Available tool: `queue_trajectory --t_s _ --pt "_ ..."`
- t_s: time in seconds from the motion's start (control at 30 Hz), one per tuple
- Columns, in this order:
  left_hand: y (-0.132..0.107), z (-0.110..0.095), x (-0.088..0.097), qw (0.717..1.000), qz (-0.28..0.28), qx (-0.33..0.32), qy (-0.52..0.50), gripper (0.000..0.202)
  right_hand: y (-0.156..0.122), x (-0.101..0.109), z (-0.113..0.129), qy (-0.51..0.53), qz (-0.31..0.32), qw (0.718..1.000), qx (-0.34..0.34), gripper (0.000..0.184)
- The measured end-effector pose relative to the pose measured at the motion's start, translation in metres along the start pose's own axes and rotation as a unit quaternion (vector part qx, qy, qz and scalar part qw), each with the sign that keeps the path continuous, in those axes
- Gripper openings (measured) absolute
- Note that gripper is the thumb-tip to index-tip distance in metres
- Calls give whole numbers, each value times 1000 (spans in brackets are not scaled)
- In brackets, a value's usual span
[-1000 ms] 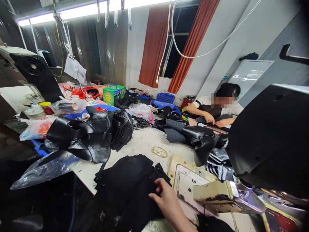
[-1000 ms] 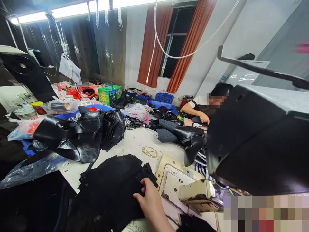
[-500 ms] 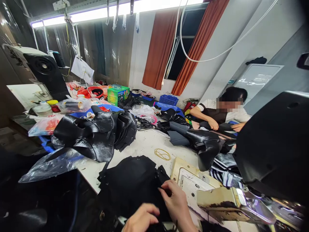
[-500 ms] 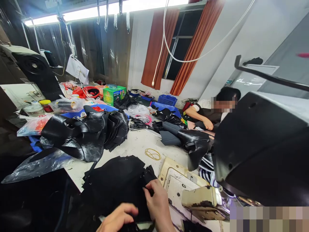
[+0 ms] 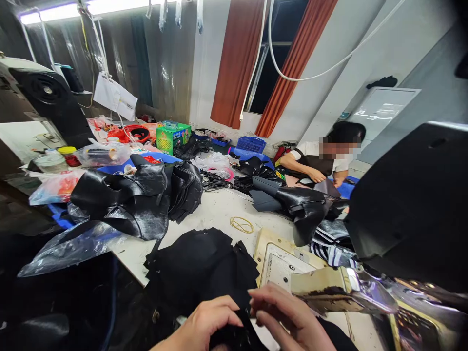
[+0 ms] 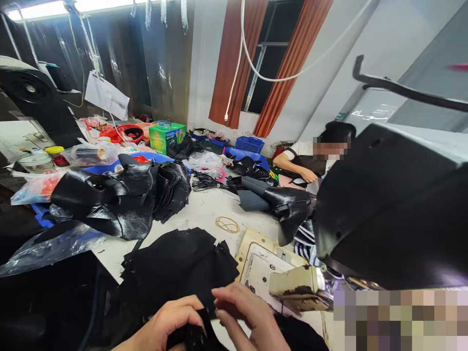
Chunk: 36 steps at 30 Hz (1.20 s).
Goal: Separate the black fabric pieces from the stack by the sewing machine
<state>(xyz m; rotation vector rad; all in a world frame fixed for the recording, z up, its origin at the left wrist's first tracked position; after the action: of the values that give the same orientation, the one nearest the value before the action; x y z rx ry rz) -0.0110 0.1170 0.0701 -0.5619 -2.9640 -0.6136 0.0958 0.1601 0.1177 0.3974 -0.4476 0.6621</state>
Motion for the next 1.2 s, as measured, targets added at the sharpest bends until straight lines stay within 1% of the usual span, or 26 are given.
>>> queue_trajectory --t_s 0.07,0.13,0.2,0.27,0.33,0.4,0.43,0.57,0.63,0.73,0.83,0.87,0.9,0.93,0.97,1.0,1.03,1.07,1.1,1.17,1.2 --pt "1 -7 -2 999 37 26 -14 27 6 0 20 -44 27 997 54 22" --pt "2 -15 -1 997 53 46 -27 34 10 -5 37 -75 69 990 102 23" --pt "3 -21 1 995 60 59 -45 38 11 -8 46 -103 99 982 125 25" --pt "4 -25 2 994 62 68 -55 39 11 -11 47 -127 125 976 122 25" --pt "4 -28 3 994 62 69 -56 38 10 -15 39 -140 153 975 83 24" --pt "5 -30 2 994 66 66 -63 37 9 -16 32 -130 163 976 56 23" --pt "4 -30 2 993 68 67 -70 35 9 -16 32 -121 163 978 54 23" --pt "4 -29 2 990 76 87 -82 29 11 -15 42 -99 157 979 87 24" --pt "3 -29 2 989 78 93 -82 28 11 -16 46 -103 158 978 85 26" --pt "3 -31 1 990 86 75 -85 32 10 -18 48 -111 135 982 76 29" --pt "2 -28 -2 993 89 43 -66 34 14 -13 46 -90 63 989 102 26" --pt "1 -26 -4 995 88 23 -51 32 15 -9 40 -79 35 991 102 22" --pt "-1 -25 -6 996 87 1 -36 32 17 -3 29 -64 5 994 83 19" --pt "-3 -24 -7 996 85 -23 -26 33 19 3 14 -42 -24 998 47 16" --pt "-6 -23 -8 995 81 -42 -24 35 19 8 -4 -16 -44 999 -1 13" --pt "-8 -22 -8 995 77 -47 -33 35 18 12 -20 6 -58 997 -52 13" --pt "-10 -18 -7 995 72 -32 -55 32 15 15 -31 16 -69 993 -91 14" --pt "-11 -13 -5 994 66 1 -87 28 12 18 -34 13 -73 992 -105 16" --pt "-12 -8 -4 990 63 43 -120 24 11 18 -30 -2 -68 993 -95 15" --pt "-14 -1 -3 976 58 122 -169 22 10 12 -5 -36 -30 999 -24 9" --pt "-15 0 -3 971 56 149 -177 21 8 5 10 -43 0 999 17 10"
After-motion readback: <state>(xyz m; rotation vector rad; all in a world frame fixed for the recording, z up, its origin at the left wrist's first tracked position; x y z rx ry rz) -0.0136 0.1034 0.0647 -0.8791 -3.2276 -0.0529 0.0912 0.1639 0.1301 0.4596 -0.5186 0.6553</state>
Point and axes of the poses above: each hand's wrist, its own y-axis towards the middle knuckle, its own x-axis out of the back of the hand, z = x × y, the point moved 10 cm from there along y, towards the middle knuckle, and after that the axes turned 6 degrees about x, right-handed, at the moved point
